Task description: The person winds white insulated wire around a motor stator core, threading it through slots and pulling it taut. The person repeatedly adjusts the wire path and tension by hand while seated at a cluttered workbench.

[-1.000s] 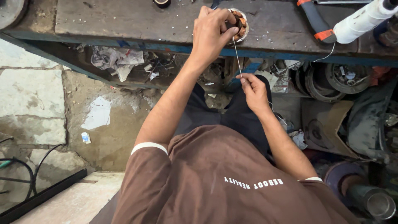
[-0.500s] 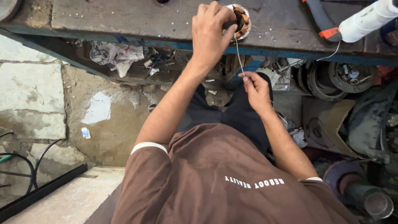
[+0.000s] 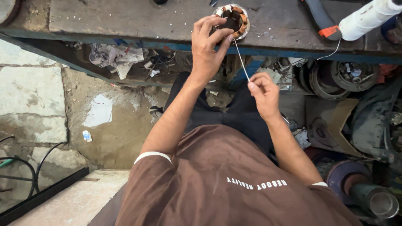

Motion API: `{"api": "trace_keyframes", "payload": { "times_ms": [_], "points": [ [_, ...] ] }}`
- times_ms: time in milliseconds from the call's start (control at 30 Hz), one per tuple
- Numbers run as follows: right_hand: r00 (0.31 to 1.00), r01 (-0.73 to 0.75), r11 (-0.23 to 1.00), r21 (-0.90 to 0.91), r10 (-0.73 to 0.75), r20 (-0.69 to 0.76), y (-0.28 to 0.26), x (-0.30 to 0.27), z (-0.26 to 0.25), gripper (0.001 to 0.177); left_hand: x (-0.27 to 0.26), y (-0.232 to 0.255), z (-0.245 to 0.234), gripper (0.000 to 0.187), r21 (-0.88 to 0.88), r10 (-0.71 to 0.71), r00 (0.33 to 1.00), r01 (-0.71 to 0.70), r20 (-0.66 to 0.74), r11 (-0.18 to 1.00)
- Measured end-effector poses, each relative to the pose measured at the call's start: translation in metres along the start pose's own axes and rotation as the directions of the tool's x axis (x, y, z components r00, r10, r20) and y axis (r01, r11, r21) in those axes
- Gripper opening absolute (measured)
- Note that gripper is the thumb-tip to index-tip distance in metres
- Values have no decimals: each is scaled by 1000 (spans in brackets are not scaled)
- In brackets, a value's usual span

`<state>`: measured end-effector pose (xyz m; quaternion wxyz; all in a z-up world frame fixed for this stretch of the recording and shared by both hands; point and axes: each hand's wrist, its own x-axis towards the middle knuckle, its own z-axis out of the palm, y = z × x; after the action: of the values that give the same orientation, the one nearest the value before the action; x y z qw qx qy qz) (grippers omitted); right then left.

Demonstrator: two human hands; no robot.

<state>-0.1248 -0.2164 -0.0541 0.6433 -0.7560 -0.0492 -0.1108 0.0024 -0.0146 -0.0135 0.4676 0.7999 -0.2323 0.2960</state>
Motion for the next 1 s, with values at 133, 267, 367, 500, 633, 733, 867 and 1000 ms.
{"api": "trace_keyframes", "payload": {
  "times_ms": [133, 267, 367, 500, 633, 733, 867, 1000],
  "points": [
    [960, 277, 961, -24, -278, -27, -44, 9, -7, 25, -1, -3, -5, 29, -21, 19, 999, -18, 49, 1000],
    [967, 221, 967, 124, -233, 100, -67, 24, -10, 28, -3, -5, -5, 30, -10, 63, 997, -63, 53, 998],
    [956, 245, 958, 149, -265, 127, -70, 36, -8, 29, -5, -5, -1, 30, 0, 83, 996, -83, 39, 997],
    [950, 240, 936, 259, -281, 133, -69, 48, -4, 33, -8, -5, -1, 28, 47, 105, 994, -107, 41, 993],
    [948, 241, 929, 280, -288, 137, -66, 51, 1, 35, -8, -2, 0, 29, 171, 102, 993, -110, 56, 979],
    [982, 132, 923, 362, -172, 81, -56, 48, 9, 33, -9, -1, 0, 33, 222, 121, 990, -134, 73, 966],
    [1000, -20, 846, 533, 18, 8, -37, 47, 21, 33, -5, -3, 1, 33, 261, 164, 984, -175, 63, 949],
    [999, -40, 795, 605, 51, -2, -29, 42, 20, 34, -3, -2, -3, 31, 267, 158, 985, -171, 71, 948]
  ]
}}
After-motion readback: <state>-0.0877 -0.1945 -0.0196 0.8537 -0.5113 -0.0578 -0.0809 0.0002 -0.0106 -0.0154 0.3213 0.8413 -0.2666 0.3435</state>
